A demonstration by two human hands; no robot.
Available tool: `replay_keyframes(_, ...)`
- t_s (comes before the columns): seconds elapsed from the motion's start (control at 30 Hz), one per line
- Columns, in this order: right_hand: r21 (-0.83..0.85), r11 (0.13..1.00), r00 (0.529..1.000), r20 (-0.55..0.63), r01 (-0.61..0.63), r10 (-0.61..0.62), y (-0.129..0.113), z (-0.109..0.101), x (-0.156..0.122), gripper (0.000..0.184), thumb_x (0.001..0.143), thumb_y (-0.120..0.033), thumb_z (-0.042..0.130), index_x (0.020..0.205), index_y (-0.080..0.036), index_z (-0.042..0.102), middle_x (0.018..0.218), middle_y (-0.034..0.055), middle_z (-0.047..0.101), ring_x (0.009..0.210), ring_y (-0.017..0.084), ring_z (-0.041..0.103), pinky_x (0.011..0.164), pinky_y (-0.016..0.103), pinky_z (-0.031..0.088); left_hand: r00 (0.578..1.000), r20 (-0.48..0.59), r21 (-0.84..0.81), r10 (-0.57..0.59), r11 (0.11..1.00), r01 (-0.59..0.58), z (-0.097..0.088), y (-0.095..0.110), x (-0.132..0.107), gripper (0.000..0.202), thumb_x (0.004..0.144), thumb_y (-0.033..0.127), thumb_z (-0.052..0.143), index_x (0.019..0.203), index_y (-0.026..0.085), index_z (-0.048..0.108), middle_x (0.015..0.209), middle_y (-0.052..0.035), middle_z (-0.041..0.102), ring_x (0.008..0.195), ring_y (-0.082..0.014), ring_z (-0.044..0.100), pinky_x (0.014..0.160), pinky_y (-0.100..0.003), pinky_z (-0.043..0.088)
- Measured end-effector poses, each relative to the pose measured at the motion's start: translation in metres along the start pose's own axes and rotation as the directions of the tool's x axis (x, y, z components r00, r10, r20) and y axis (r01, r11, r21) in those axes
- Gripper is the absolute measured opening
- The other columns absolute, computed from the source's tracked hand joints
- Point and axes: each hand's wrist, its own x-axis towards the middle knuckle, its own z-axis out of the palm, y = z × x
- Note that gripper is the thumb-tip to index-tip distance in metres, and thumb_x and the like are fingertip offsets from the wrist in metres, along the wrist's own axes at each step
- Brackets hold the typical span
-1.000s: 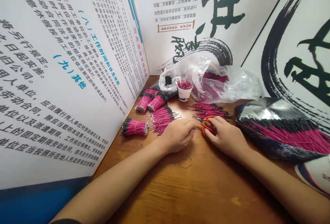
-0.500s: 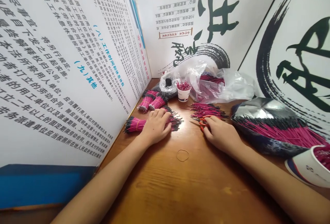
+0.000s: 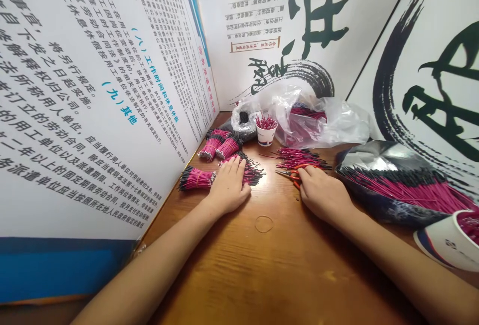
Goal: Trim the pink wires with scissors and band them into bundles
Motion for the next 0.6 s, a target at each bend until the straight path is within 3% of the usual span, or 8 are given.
replay_keyframes(0.27,0.010,1.000,0.998,-0.059,-0.008,0.009,0.004,0.006,0.001,0.025,0.091,-0.019,0.047,0.104,-0.011,0.067,0.103,0.0143,0.067,0.099,0.028,0.059,0.076,0.035,0.044,0.994,0.016,0.019,-0.108,0.994,0.108,0.003,0.004,0.003,0.072,0.088,0.040,0.045,0.148,0.003,0.029,0.157,-0.0224,0.029,0.147,-0.0338,0.026,0.122,-0.049,0.020)
replay_keyframes(0.47,0.027,0.999,0.997,-0.074,-0.021,0.023,0.004,0.004,0.000,0.025,0.093,-0.026,0.046,0.095,-0.014,0.068,0.096,0.0119,0.067,0.096,0.027,0.060,0.072,0.034,0.043,0.994,0.034,0.043,-0.102,0.994,0.101,-0.005,0.003,0.012,0.067,0.084,0.044,0.050,0.138,0.006,0.040,0.153,-0.0246,0.034,0.143,-0.0370,0.031,0.118,-0.051,0.025)
replay_keyframes(0.6,0.032,0.998,0.993,-0.107,-0.054,0.057,0.003,0.003,0.000,0.022,0.092,-0.028,0.049,0.094,-0.015,0.066,0.095,0.0110,0.066,0.094,0.026,0.060,0.069,0.032,0.041,0.998,0.026,0.057,-0.057,0.997,0.055,-0.012,-0.001,0.020,0.058,0.081,0.047,0.052,0.125,0.009,0.049,0.140,-0.0230,0.047,0.131,-0.0370,0.044,0.110,-0.050,0.035)
